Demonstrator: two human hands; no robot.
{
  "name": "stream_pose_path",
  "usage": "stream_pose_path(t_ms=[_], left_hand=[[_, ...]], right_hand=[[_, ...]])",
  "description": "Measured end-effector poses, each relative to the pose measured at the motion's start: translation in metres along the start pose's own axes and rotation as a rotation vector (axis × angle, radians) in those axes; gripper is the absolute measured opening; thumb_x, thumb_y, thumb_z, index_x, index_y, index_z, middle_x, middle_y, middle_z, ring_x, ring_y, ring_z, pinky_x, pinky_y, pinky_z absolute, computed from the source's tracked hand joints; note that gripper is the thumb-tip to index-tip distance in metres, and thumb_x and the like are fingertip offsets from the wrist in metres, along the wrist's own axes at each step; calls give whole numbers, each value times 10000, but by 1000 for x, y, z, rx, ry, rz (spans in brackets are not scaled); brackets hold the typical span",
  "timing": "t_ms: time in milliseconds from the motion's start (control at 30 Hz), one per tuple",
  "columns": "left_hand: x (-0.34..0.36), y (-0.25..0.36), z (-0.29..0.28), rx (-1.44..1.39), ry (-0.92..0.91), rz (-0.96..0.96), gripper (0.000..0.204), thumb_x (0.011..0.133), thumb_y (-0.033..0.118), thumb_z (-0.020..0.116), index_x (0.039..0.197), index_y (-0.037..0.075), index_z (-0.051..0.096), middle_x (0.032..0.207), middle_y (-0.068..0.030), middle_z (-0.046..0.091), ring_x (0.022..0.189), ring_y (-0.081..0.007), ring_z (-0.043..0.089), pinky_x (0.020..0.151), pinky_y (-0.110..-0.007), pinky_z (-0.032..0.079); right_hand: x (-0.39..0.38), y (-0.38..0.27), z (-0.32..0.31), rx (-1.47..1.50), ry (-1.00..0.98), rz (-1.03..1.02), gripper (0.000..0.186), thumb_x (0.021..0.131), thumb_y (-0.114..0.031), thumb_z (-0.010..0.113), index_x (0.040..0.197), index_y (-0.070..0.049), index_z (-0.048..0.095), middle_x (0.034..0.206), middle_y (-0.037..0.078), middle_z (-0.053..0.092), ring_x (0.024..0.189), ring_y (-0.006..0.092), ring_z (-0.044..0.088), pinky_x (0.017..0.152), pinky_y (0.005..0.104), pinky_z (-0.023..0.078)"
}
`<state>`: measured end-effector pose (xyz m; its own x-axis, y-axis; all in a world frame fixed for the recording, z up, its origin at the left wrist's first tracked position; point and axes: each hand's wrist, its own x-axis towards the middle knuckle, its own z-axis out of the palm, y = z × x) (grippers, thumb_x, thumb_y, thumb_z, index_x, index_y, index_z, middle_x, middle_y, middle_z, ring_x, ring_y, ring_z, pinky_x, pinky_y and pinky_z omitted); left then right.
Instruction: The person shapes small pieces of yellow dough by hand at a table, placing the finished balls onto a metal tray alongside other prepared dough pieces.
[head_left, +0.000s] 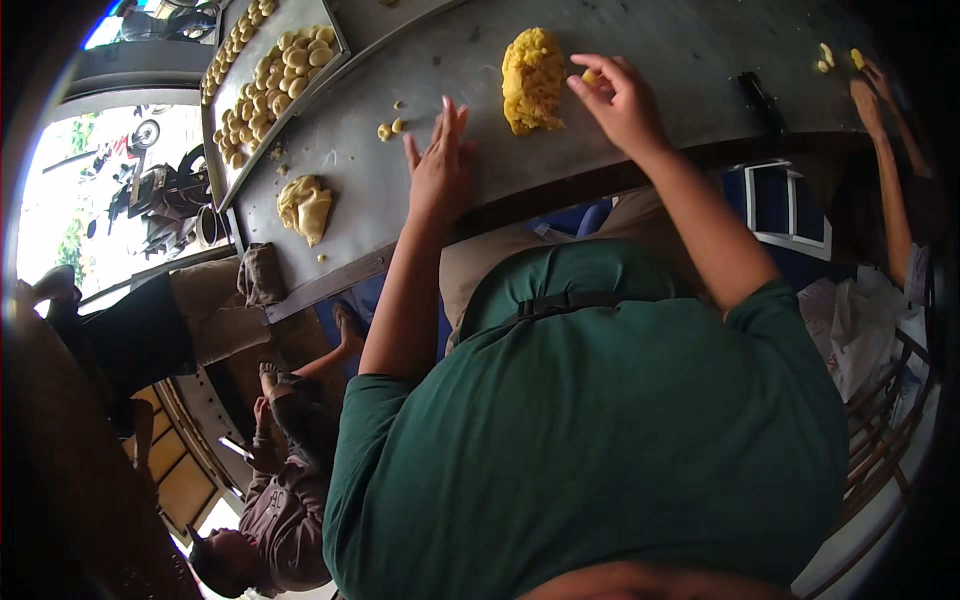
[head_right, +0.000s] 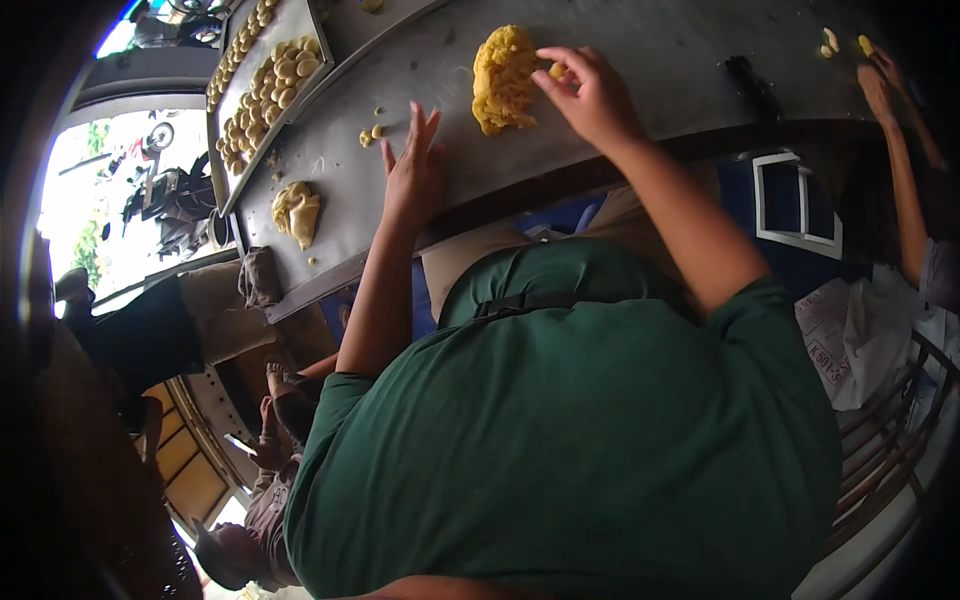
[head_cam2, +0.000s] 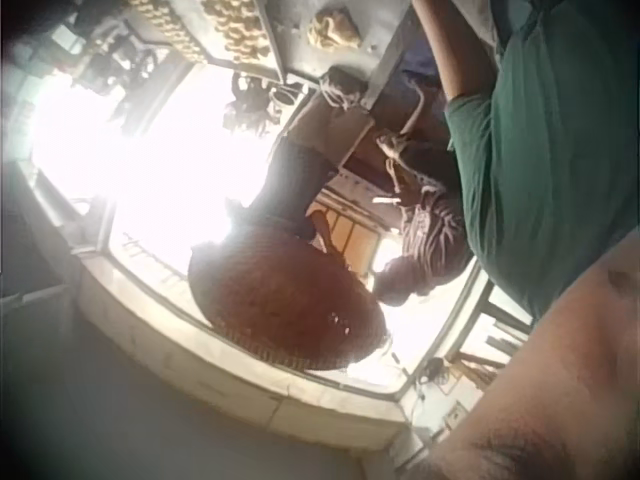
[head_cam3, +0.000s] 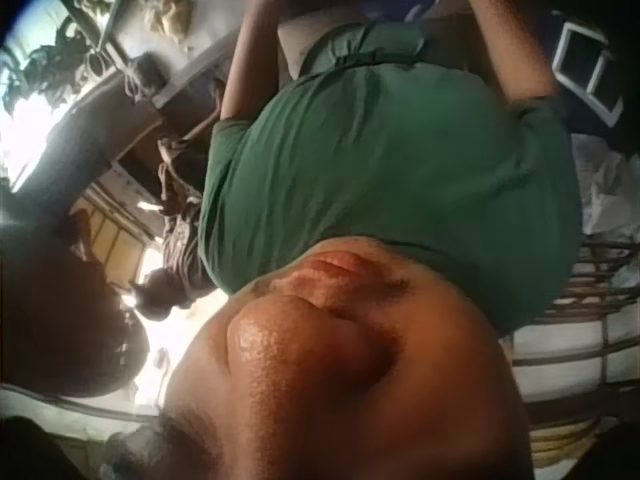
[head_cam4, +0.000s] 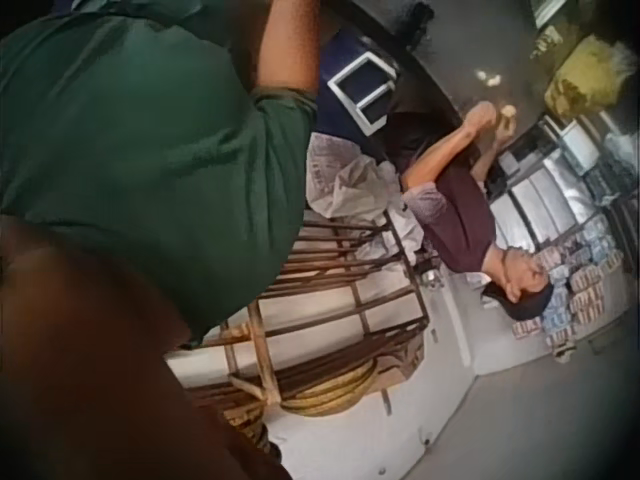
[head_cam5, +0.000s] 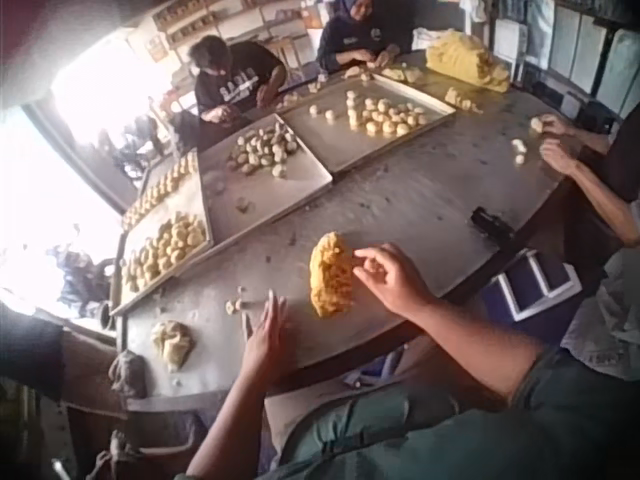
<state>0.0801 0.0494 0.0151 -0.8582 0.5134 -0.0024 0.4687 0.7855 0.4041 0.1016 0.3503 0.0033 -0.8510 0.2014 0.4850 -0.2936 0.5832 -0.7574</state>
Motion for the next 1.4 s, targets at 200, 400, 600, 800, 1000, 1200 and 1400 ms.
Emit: stream_pose_path(t_ms=[200,400,600,800,1000,1200,1400], left_hand=[[24,17,-40,-362,201,-133,447,1131,407,352,1384,161,626,1234,-52,751,1254,-257,625,1219,-564,178],[27,3,-17,150,504,-8,203,983,273,673,1172,199,687,1251,-45,665,1225,-296,592,1045,-468,409],[-17,34,-64,184,-92,-71,314,869,326,803,1119,163,706,1211,-65,688,1169,-325,637,949,-468,512],[44,67,-86,61,1156,684,225,916,71,670,1138,97,697,1227,-116,687,1165,-362,649,1038,-461,483],[56,-62,-34,311,231,120,371,1026,186,577,1385,101,618,1469,-118,589,1380,-336,527,1168,-435,412],[43,-124,-16,918,36,201,383,1029,136,514,1396,100,616,1464,-96,600,1344,-218,570,1107,-331,470],[17,-79,-43,193,285,33,183,991,163,603,1131,109,708,1178,-44,723,1108,-254,680,984,-371,534]], right_hand=[[-5,19,6,-125,-57,11,277,940,-239,751,1195,-140,709,945,44,662,747,197,645,717,332,548],[-6,23,-2,-77,-52,-15,276,939,-220,736,1204,-146,705,972,45,673,832,234,679,739,375,554],[-6,20,8,-47,-61,-29,201,944,-179,727,1129,-103,707,880,62,656,798,252,651,723,364,534],[0,18,-6,-42,-99,7,167,924,-184,730,1069,-102,724,908,71,693,815,281,688,740,399,554],[5,16,-4,7,-122,-35,142,938,-179,724,1063,-111,735,873,62,686,785,255,683,715,373,542],[9,0,2,36,-153,-57,126,948,-122,711,1061,-70,727,874,94,690,779,262,675,710,363,531],[9,20,-7,13,-156,-38,152,993,-139,686,1111,-57,736,947,77,701,816,209,663,744,335,533]])
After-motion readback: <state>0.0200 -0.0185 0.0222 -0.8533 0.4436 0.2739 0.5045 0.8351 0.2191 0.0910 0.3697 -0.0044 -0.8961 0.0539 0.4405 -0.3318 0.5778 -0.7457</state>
